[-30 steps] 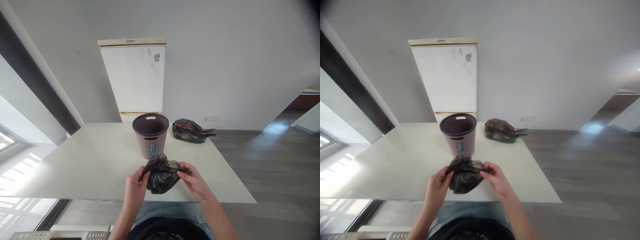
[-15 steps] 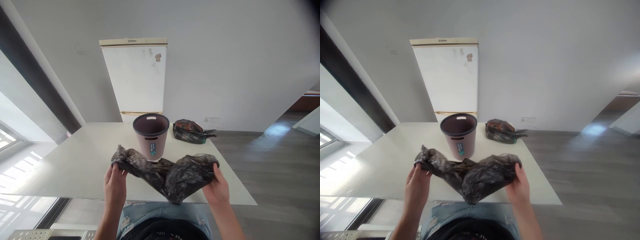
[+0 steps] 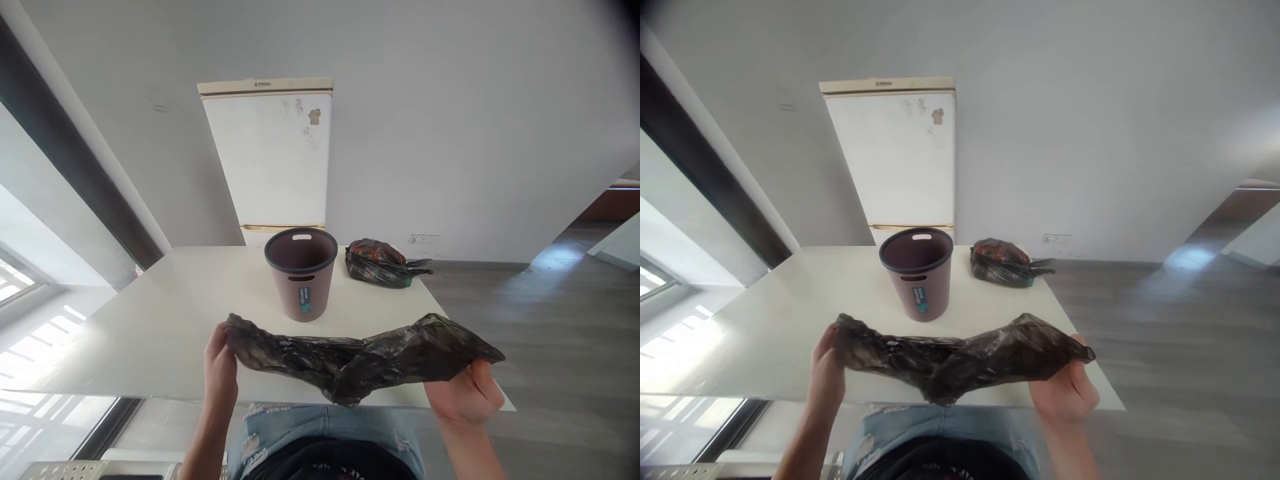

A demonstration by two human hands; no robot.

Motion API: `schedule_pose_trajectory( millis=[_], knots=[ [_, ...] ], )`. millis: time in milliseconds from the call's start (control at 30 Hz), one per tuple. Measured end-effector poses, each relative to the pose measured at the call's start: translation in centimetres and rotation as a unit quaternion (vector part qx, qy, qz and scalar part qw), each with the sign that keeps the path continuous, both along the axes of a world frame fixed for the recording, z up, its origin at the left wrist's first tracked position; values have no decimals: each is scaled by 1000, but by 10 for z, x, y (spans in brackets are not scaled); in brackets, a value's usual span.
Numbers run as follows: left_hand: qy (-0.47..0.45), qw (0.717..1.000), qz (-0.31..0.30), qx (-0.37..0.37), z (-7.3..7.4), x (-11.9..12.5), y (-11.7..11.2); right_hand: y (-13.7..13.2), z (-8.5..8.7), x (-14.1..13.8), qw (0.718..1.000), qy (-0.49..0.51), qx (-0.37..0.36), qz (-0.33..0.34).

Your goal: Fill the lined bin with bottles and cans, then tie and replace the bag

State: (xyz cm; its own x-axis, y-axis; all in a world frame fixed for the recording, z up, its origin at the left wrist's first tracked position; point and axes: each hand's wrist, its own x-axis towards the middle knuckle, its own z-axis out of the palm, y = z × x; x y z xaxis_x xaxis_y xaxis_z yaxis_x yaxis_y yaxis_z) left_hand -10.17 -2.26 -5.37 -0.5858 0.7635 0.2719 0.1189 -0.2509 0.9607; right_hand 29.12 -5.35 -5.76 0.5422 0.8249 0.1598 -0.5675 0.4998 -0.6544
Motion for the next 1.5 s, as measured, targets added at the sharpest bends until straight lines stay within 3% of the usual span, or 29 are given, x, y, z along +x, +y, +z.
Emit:
schedule_pose_trajectory(
  millis=[133,167,200,267,367,433,500,633,733,800,867,933,1100,1200,1300,1400,1500],
  knots=[
    [176,979,104,27,21,31,-31,-7,18,-12,997,-68,29,31],
    [191,979,66,32,28,44,-42,-11,22,-19,992,-116,35,41],
    [195,980,-19,20,34,59,-52,-15,26,-28,981,-179,43,55],
    [145,970,-194,-36,43,89,-70,-24,30,-49,932,-342,63,107],
    [61,922,-372,-92,43,120,-79,-37,33,-81,795,-568,115,178],
    [32,911,-393,-116,37,126,-75,-42,33,-93,735,-644,131,168],
    [1,928,-351,-121,31,121,-67,-44,33,-96,721,-663,120,165],
    [-82,970,-217,-73,29,95,-54,-46,31,-83,747,-622,71,224],
    [-121,979,-162,-39,36,80,-50,-48,30,-74,723,-594,31,351],
    [-120,976,-176,-41,40,78,-49,-46,31,-73,745,-559,-11,362],
    [-85,973,-207,-59,43,82,-49,-41,35,-77,805,-494,-53,323],
    [-18,969,-234,-82,43,92,-50,-34,40,-83,841,-422,-70,332],
    [120,921,-355,-109,41,116,-55,-26,38,-102,836,-289,-99,457],
    [108,908,-387,-119,39,113,-55,-26,28,-102,858,-240,-120,438],
    [46,912,-389,-117,38,97,-52,-22,25,-90,898,-178,-143,376],
    [14,948,-306,-90,38,80,-45,-16,28,-75,935,-102,-170,295],
    [10,973,-228,-44,41,70,-38,-16,33,-67,950,-114,-146,252]
  ],
)
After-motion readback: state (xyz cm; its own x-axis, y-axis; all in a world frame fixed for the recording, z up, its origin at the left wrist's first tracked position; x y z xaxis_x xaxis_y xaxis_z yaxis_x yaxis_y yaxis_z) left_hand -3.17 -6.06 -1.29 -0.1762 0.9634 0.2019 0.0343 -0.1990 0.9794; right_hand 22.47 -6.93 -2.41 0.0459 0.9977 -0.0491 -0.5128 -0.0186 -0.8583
